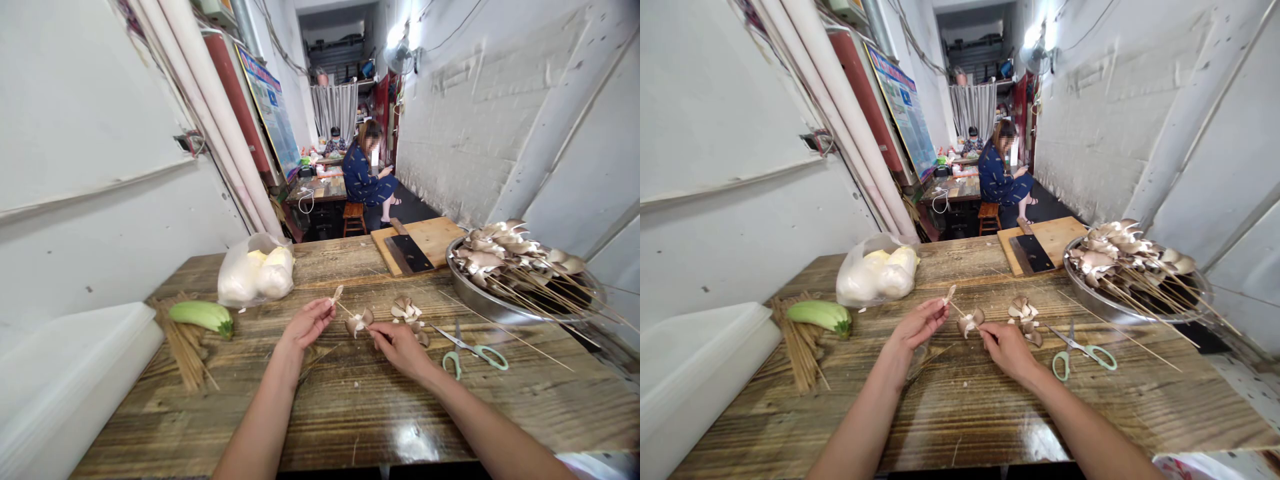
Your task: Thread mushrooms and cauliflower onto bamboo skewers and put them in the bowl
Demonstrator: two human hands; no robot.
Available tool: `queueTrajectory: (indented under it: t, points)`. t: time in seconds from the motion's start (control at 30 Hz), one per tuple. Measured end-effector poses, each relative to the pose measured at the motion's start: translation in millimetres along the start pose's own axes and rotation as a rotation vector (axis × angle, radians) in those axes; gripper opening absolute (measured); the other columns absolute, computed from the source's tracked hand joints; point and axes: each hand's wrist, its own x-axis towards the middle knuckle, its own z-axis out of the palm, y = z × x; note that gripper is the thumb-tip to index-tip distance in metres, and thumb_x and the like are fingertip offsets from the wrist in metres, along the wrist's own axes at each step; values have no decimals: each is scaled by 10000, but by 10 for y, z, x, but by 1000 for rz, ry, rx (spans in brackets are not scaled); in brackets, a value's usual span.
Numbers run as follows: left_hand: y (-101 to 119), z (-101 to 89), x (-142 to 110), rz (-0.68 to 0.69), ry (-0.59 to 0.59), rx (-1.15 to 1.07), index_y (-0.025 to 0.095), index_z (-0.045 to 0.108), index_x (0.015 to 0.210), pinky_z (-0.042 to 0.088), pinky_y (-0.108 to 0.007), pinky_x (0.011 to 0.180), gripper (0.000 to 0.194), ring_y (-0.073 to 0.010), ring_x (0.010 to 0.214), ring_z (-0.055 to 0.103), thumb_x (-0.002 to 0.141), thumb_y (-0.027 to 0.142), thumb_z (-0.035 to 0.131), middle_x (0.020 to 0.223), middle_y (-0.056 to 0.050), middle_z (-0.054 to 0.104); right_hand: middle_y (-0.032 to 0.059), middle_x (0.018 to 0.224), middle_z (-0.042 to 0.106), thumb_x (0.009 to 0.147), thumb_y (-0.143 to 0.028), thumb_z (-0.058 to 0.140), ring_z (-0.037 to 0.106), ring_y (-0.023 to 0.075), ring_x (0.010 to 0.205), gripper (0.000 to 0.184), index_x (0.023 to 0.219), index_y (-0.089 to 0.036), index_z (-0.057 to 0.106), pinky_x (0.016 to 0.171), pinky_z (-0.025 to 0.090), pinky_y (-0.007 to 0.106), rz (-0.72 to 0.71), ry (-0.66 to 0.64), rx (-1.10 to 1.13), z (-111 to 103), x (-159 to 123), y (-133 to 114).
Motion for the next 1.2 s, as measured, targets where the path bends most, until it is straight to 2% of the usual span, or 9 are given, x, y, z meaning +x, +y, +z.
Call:
queueTrajectory:
  t: [0.5,0.87,1.07,1.2]
  points:
    - [-28,130,18,124,-16,176,94,684,743,471,-222,698,219,-100,667,599,558,156,786,723,-47,677,-1,593,604,884,-259,429,551,133,563,266,787,-182,665,570,399,224,25,53,41,39,-10,36]
    - [-23,130,34,102,-33,40,88,665,773,478,-210,709,232,-95,673,601,580,151,777,722,-52,662,7,610,620,881,-262,438,567,147,592,253,852,-192,679,600,422,241,16,92,62,42,5,60]
    - [40,112,59,24,23,-142,115,643,725,498,-188,704,109,-86,697,604,650,96,719,725,-35,661,5,605,617,881,-283,439,564,147,576,256,852,-190,675,583,421,240,25,81,73,36,6,71]
    - [36,105,50,-15,40,-187,109,643,716,511,-188,683,77,-83,672,603,671,72,693,709,-37,659,3,617,621,882,-280,442,566,143,589,250,864,-185,672,597,415,236,9,64,67,26,2,37]
